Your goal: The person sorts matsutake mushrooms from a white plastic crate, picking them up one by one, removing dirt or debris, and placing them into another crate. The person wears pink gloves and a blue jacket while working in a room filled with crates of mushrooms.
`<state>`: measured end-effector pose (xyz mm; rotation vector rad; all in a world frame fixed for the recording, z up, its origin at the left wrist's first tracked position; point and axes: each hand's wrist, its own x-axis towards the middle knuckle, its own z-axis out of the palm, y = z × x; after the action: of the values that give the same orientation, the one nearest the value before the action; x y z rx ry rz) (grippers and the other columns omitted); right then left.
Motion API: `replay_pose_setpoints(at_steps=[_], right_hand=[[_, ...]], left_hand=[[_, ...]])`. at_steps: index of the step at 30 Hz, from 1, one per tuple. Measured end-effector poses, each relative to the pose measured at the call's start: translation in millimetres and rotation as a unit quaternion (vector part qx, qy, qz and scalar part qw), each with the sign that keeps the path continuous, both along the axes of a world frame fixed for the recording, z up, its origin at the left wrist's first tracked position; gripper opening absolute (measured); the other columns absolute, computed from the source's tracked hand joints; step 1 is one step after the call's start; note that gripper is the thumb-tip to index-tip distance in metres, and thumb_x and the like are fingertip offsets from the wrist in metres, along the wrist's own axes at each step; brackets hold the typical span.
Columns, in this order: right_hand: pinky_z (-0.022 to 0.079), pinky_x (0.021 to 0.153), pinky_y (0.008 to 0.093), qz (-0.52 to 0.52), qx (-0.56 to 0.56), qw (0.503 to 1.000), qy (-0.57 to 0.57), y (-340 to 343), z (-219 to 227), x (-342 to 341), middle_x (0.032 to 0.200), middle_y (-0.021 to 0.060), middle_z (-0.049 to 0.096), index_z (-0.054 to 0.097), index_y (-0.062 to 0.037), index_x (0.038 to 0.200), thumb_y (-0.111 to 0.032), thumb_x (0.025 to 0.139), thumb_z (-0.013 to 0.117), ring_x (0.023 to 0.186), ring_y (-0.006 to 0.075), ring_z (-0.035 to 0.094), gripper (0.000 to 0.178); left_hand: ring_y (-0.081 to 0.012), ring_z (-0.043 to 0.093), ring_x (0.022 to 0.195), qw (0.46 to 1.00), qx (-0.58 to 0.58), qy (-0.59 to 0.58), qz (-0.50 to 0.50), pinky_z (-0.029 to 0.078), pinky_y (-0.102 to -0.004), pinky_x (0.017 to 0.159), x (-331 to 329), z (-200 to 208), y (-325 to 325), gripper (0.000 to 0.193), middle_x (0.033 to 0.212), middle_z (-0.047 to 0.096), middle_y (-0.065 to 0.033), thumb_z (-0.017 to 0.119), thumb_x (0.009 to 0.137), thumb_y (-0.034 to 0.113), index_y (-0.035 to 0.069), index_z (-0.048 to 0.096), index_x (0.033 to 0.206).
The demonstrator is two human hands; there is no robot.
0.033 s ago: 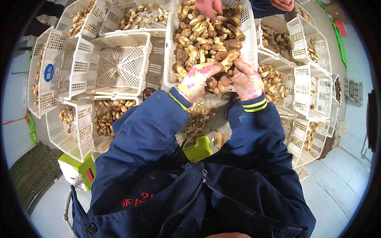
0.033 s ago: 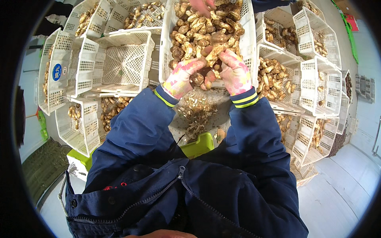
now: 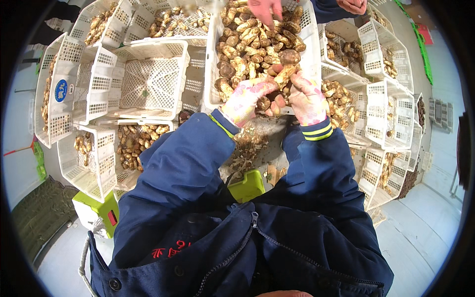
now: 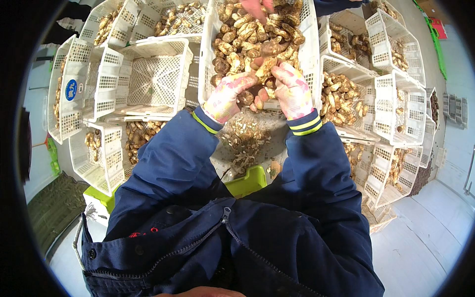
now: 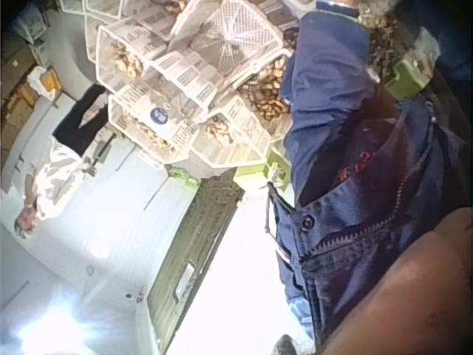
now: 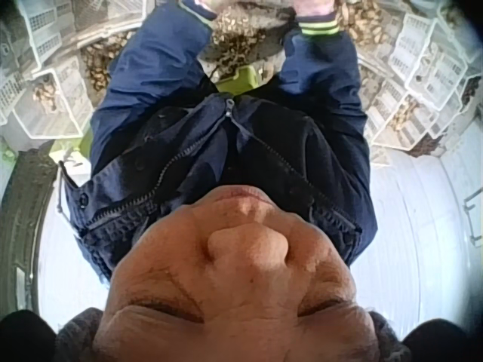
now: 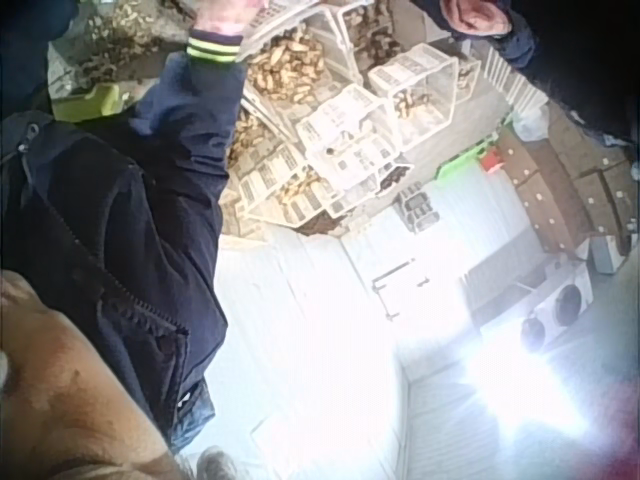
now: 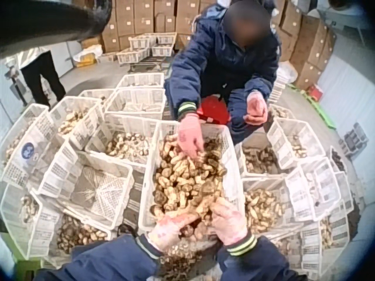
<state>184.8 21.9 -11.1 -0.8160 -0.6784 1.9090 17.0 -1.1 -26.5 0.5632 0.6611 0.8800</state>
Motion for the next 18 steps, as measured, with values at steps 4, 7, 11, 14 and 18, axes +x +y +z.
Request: replay_pose_setpoints(at_steps=[4,7,11,14,18], right_hand=[[0.040,0.091,0.0272,-0.023,0.142,0.969,-0.203,-0.5,5.1,-7.4,0.110,0.0070,0.060,0.056,0.0001,0.114,-0.010,0.089,0.052,0.101,0.0131,0.053,0.027],[0.040,0.089,0.0257,-0.054,0.165,0.952,-0.254,-0.7,-5.2,-7.0,0.107,0.0052,0.060,0.058,-0.0024,0.110,-0.011,0.088,0.055,0.099,0.0122,0.053,0.024],[0.042,0.086,0.0267,-0.018,0.121,0.980,-0.155,2.8,2.4,-0.9,0.103,0.0041,0.059,0.057,-0.0014,0.110,-0.015,0.088,0.058,0.094,0.0114,0.054,0.026],[0.043,0.085,0.0274,0.004,0.108,0.989,-0.104,3.7,7.8,3.4,0.101,0.0053,0.060,0.055,0.0002,0.111,-0.015,0.088,0.057,0.092,0.0126,0.055,0.028],[0.047,0.082,0.0311,0.001,0.085,0.991,-0.099,4.5,6.1,6.7,0.099,0.0087,0.061,0.054,0.0017,0.112,-0.013,0.089,0.055,0.090,0.0164,0.059,0.028]], left_hand=[[-0.0130,0.059,0.065,0.994,0.034,0.102,0.031,0.047,-0.0248,0.060,-0.1,5.6,0.8,0.025,0.078,0.064,-0.0084,0.057,0.089,0.024,0.002,0.060,0.100],[-0.0101,0.059,0.065,0.970,0.091,0.224,0.032,0.046,-0.0235,0.060,3.4,6.0,1.5,0.022,0.078,0.065,-0.0052,0.060,0.088,0.021,0.001,0.061,0.098],[-0.0097,0.058,0.066,0.960,0.134,0.243,0.043,0.047,-0.0236,0.061,3.5,8.9,0.7,0.024,0.077,0.064,-0.0045,0.060,0.089,0.018,-0.001,0.060,0.103],[-0.0081,0.054,0.066,0.966,0.130,0.216,0.047,0.045,-0.0244,0.061,4.3,10.9,-1.1,0.019,0.076,0.062,-0.0026,0.060,0.087,0.013,-0.001,0.061,0.100],[-0.0102,0.058,0.067,0.954,0.170,0.245,0.027,0.047,-0.0238,0.062,2.5,12.1,-1.0,0.026,0.079,0.064,-0.0055,0.058,0.090,0.017,-0.002,0.058,0.106]])
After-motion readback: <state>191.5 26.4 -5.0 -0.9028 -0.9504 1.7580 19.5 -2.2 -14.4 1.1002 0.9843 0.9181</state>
